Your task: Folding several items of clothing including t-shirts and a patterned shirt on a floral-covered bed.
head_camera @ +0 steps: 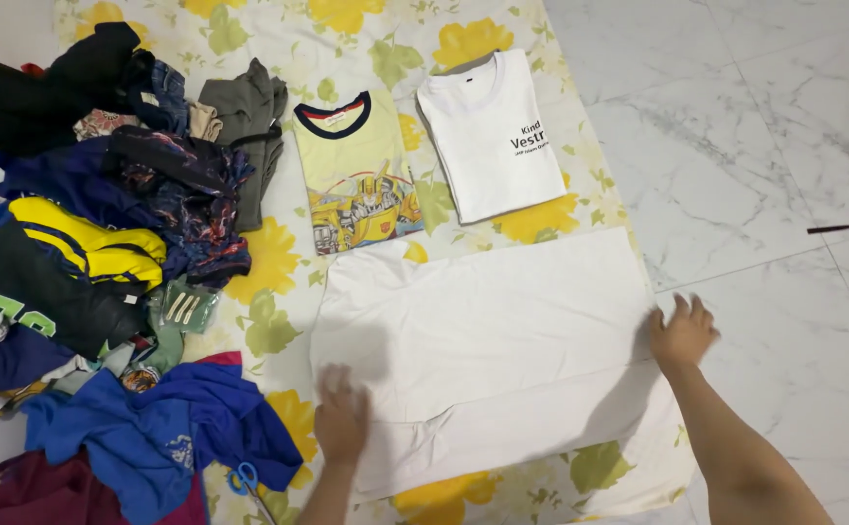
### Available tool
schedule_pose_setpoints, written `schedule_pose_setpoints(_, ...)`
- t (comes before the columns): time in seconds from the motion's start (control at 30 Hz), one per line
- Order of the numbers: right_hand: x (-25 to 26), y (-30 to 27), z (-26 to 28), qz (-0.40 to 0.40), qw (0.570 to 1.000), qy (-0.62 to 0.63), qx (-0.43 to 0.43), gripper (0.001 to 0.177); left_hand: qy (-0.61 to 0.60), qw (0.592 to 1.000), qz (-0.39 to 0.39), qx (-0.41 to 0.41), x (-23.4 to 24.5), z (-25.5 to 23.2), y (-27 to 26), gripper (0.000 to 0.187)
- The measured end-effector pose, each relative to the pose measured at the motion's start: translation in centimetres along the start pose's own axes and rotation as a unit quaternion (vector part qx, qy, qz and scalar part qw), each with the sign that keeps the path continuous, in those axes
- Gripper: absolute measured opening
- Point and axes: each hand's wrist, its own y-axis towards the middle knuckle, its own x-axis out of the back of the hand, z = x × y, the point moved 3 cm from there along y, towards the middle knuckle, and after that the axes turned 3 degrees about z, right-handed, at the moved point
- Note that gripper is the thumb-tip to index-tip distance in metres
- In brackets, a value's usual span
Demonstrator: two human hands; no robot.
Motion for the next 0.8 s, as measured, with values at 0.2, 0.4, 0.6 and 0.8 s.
schedule_pose_setpoints(0.2, 8.0, 5.8, 13.7, -0.010, 0.968, 0.143, 0.205, 0.049, -0.196, 0.957, -0.153, 0.151, -2.8, 5.3, 14.0, 0.067)
schedule_pose_setpoints(0.4, 7.3, 8.7, 17.0, 0.084, 0.975, 0.039, 0.204, 0.048, -0.405, 0.846, 0.011, 0.347, -4.3, 4.9, 19.1, 0.054)
schedule_pose_setpoints(0.6, 9.3, 6.8, 11.9, 0.032, 0.969, 0.183, 0.165, 0.016, -0.487, 0.835, -0.047, 0.251, -0.7, 4.4, 15.7, 0.032)
schedule_pose_setpoints(0.8, 11.5, -0.2, 4.4, -0.041, 0.925, 0.348, 0.145, 0.008, -0.454, 0.869, -0.062, 0.185, 0.5, 6.4, 6.5, 0.043)
